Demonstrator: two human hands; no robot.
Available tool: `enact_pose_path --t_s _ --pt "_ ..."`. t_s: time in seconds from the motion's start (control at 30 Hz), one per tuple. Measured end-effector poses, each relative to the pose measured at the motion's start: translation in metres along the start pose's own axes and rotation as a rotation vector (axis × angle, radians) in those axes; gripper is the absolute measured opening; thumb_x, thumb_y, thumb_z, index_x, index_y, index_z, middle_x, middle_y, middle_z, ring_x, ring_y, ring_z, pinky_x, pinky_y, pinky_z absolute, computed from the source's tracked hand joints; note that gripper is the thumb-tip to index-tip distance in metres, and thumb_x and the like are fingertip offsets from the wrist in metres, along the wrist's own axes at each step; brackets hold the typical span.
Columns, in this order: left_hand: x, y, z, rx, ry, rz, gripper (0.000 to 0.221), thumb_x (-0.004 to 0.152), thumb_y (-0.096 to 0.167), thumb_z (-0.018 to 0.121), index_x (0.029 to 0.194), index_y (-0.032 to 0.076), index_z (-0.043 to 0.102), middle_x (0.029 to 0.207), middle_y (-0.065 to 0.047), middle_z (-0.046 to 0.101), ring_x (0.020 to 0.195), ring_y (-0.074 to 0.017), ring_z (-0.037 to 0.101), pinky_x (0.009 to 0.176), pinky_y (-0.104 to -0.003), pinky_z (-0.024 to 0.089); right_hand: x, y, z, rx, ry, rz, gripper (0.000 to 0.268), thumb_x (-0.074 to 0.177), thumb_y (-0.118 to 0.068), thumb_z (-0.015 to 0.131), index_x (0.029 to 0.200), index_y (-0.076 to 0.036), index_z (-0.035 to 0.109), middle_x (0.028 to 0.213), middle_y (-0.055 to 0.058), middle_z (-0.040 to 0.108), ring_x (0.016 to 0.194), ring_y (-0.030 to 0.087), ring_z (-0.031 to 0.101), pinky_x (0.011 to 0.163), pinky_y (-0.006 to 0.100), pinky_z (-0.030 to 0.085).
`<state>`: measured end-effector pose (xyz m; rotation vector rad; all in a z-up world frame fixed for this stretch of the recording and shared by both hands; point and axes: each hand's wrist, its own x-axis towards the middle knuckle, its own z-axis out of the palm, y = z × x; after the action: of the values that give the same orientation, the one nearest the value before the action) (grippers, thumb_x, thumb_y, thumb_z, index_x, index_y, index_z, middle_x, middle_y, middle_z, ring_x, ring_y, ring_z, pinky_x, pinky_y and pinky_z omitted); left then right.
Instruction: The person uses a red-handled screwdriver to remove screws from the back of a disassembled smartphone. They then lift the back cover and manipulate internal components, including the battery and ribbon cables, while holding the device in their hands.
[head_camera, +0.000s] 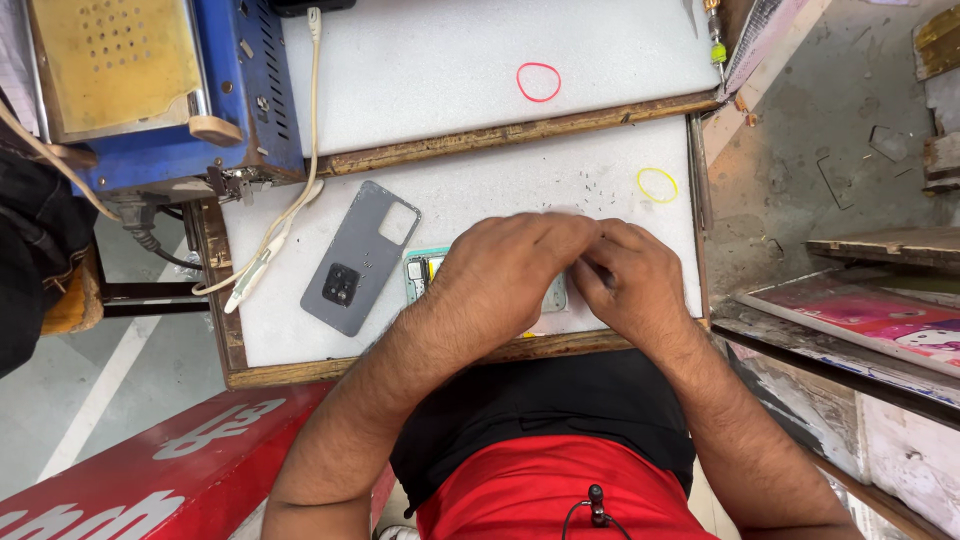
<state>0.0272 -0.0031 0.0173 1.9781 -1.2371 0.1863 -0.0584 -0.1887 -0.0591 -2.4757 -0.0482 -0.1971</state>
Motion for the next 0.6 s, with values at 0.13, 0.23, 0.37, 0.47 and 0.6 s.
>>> enact_pose_path --t_s 0.13,0.23,0.37,0.47,0.6 --pt "0.005 0.003 0.006 0.254 -0.133 -0.154 0.023 0.091 0.021 0.072 0.108 0.010 0.061 0.082 -0.007 0.067 0.074 -0.0286 0.068 0.082 -0.046 0.053 -0.001 -0.002 0.000 0.011 0.024 -0.022 0.018 0.084 -0.008 0.078 0.102 -0.006 0.074 0.105 0.008 0.072 0.093 0.029 0.070 0.078 0.040 0.058" --pt "0.004 0.002 0.004 0.181 -0.071 -0.086 0.036 0.078 0.006 0.070 0.112 0.008 0.060 0.091 -0.009 0.069 0.078 -0.0290 0.069 0.073 -0.043 0.052 0.003 -0.003 0.000 0.008 0.062 -0.069 0.021 0.082 -0.008 0.078 0.103 -0.006 0.074 0.106 0.008 0.072 0.095 0.030 0.070 0.079 0.041 0.058" --pt "0.005 0.003 0.010 0.247 -0.228 -0.218 0.026 0.089 0.020 0.076 0.108 0.011 0.060 0.078 -0.003 0.066 0.073 -0.0269 0.068 0.075 -0.044 0.053 -0.001 -0.003 0.000 0.028 0.040 -0.025 0.018 0.084 -0.008 0.077 0.101 -0.006 0.073 0.106 0.008 0.073 0.093 0.029 0.070 0.077 0.040 0.057" --pt "0.004 0.004 0.007 0.184 -0.083 -0.116 0.037 0.079 0.012 0.070 0.114 0.008 0.059 0.097 -0.013 0.068 0.079 -0.0306 0.069 0.072 -0.044 0.053 0.000 -0.003 -0.001 0.005 0.030 -0.004 0.017 0.084 -0.010 0.078 0.101 -0.007 0.075 0.101 0.007 0.072 0.091 0.029 0.070 0.077 0.042 0.057" --pt "0.001 0.007 0.013 0.334 -0.184 -0.241 0.025 0.097 0.030 0.078 0.105 0.016 0.059 0.076 -0.003 0.064 0.073 -0.0270 0.066 0.078 -0.043 0.054 -0.001 -0.001 0.000 0.023 0.051 -0.029 0.019 0.084 -0.010 0.079 0.102 -0.006 0.074 0.101 0.008 0.071 0.092 0.031 0.069 0.077 0.042 0.057"
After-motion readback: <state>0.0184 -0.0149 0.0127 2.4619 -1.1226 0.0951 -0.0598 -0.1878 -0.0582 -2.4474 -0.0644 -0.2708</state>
